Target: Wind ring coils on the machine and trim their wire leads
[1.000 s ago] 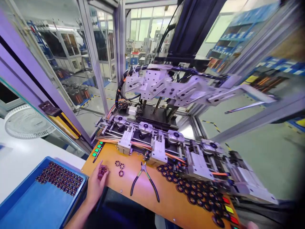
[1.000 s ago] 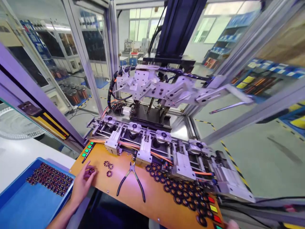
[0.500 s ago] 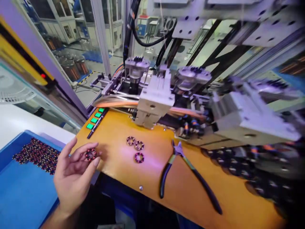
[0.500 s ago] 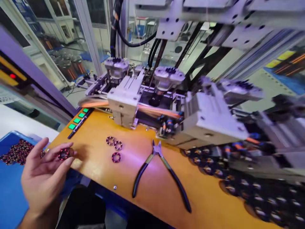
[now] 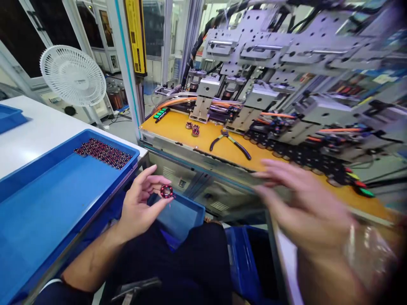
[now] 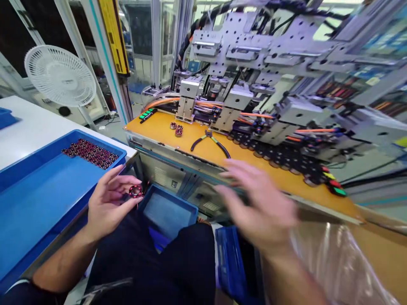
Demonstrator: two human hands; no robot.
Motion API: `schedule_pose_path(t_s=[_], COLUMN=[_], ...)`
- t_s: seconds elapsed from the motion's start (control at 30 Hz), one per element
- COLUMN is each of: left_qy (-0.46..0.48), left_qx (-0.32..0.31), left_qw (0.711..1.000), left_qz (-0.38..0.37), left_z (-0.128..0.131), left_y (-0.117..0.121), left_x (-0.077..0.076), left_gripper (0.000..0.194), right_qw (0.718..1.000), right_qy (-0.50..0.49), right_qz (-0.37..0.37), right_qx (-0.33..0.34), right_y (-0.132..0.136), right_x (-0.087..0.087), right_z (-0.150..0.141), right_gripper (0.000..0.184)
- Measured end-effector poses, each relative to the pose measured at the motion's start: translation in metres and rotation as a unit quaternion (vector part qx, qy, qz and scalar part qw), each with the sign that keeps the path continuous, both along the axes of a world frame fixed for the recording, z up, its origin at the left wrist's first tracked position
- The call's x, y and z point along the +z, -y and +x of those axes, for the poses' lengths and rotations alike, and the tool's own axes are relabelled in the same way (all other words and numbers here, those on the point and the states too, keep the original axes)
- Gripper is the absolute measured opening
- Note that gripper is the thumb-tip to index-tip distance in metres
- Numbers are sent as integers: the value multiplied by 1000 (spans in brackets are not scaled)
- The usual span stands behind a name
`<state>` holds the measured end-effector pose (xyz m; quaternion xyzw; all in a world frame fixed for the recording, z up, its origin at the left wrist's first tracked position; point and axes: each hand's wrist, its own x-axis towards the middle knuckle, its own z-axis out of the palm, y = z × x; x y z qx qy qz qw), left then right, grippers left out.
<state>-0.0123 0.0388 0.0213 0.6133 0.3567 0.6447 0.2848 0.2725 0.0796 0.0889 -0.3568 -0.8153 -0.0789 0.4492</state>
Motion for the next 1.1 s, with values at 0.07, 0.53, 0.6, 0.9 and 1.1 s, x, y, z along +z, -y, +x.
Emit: schedule_pose_path(t_s=[0.07,0.53,0.6,0.9,1.1], left_qy=[-4,87,78,9,34], left_qx=[-24,-60,-72,-134,-157], left_qw=[1000,994,994,991,987], left_qz=[-1,-34,-29,23,-17], left_z=[-2,-11,-8,23,25], left_y=[28,88,82,48,42], left_x=[-2,-11,-13,-19,-25], left_gripper=[77,73,74,77,77], right_qw=[991,885,866,720,648], right_qy=[84,51,16,-391,-501], right_qz=[-19,-343,-385,-529,-531], right_qx=[105,311,317,221,217], right_y=[31,112,111,83,88], right_x=[-2,-30,-35,-66,-91], right_z=[-42,-93,-88,-99,-95], right_gripper=[42,13,5,25,22])
